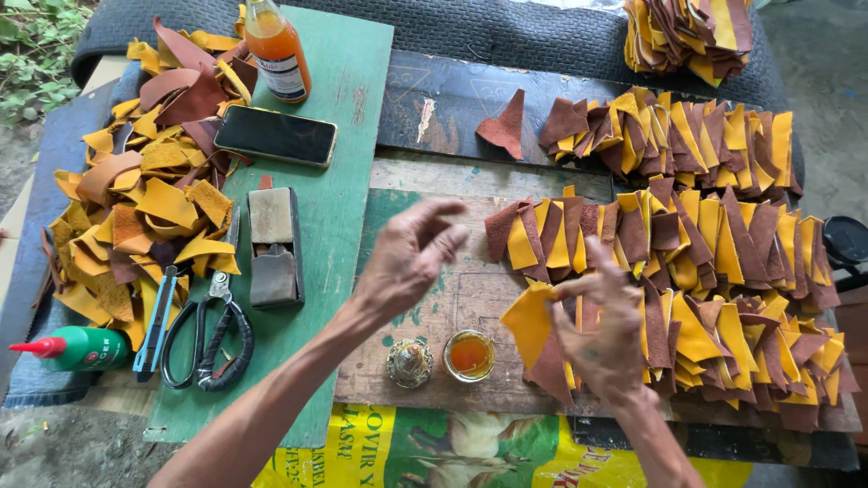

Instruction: The person repeatedly picks up small yellow and brown sandpaper pieces, applies a liquid from a small glass jar to the edges, and presses them together to form layered units. The person places each assembled unit onto a growing stack on the table. Tools such as scissors and a stapler are visible but not used during the clip.

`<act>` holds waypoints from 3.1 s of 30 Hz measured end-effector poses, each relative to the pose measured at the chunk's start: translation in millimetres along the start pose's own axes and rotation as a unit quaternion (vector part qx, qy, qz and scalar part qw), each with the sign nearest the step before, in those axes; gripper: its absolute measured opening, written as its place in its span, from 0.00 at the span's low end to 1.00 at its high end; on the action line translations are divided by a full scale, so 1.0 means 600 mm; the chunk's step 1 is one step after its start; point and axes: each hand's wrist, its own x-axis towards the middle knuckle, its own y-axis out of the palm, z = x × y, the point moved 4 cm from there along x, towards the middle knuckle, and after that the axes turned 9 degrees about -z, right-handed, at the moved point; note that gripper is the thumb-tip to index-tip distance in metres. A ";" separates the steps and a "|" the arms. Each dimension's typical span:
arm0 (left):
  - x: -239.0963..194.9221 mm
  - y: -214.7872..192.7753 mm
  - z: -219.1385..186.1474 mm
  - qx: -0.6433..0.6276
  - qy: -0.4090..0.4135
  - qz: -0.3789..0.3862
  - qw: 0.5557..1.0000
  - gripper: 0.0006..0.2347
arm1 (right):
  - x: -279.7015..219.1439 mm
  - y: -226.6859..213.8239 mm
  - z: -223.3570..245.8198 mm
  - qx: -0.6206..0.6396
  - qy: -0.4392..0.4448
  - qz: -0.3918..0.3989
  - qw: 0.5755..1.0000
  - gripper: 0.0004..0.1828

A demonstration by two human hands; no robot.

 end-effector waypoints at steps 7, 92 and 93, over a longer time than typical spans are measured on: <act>-0.036 0.076 -0.044 -0.271 -0.242 0.288 0.886 0.26 | 0.044 -0.060 0.085 0.034 -0.165 -0.183 0.969 0.44; -0.154 0.089 -0.001 -0.547 -0.148 0.117 0.816 0.36 | -0.043 -0.017 0.092 0.015 -0.121 0.019 0.992 0.29; -0.158 0.091 0.001 -0.551 -0.158 0.123 0.810 0.36 | -0.036 -0.009 0.081 0.004 -0.110 0.025 0.994 0.29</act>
